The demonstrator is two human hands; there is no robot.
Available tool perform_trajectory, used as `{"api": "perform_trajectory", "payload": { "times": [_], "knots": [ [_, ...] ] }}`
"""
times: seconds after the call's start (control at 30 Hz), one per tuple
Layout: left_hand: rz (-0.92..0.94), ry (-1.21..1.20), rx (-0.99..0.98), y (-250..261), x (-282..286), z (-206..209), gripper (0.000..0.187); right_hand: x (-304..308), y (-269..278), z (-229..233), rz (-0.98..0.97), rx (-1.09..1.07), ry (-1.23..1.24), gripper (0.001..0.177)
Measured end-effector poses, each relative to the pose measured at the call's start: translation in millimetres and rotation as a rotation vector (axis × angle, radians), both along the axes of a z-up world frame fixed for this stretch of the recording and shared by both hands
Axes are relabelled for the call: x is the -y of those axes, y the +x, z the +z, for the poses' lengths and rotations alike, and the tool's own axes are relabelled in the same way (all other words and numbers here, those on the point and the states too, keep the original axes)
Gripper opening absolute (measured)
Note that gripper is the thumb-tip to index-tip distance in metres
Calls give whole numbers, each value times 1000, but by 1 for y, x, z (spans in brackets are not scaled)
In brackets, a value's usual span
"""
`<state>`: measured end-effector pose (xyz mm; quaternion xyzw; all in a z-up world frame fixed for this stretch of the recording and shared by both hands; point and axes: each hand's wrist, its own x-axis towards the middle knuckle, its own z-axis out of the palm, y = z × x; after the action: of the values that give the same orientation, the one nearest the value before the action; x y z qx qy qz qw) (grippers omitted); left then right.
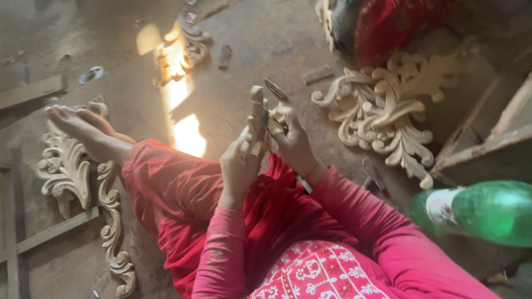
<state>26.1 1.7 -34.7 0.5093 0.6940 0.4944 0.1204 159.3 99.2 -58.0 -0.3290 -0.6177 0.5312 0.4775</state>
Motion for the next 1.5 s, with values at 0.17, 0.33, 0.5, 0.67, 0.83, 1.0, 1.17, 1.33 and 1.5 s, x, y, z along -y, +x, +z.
{"api": "perform_trajectory", "payload": {
  "times": [0.17, 0.33, 0.5, 0.67, 0.83, 1.0, 1.17, 1.33, 1.5],
  "knots": [
    [-35, 40, -418, 1, -7, -1, 5, 9, 13, 12, 129, -30, 341, 40],
    [-66, 260, -139, 4, -14, 12, 36, -7, 26, 35, 275, -75, -293, 47],
    [-130, 79, -157, -6, 5, 32, 53, -6, 32, 27, 416, -204, -573, 34],
    [-71, -119, -99, -13, 17, 46, 46, -1, 16, 7, 440, -159, -651, 27],
    [57, -117, -248, -7, 1, 37, 18, 10, 7, -15, 490, -151, -619, 25],
    [22, 49, -199, -7, 4, 28, 22, 19, 1, -19, 371, -208, -658, 25],
    [24, -61, -115, -7, 5, 30, 28, 33, 5, -9, 481, -158, -606, 15],
    [-46, -58, -138, -3, 3, 22, 30, 29, 4, -10, 560, -190, -696, 10],
    [38, -26, -207, 1, 0, 3, 39, 30, -2, -37, 483, -164, -620, 15]
  ]
}}
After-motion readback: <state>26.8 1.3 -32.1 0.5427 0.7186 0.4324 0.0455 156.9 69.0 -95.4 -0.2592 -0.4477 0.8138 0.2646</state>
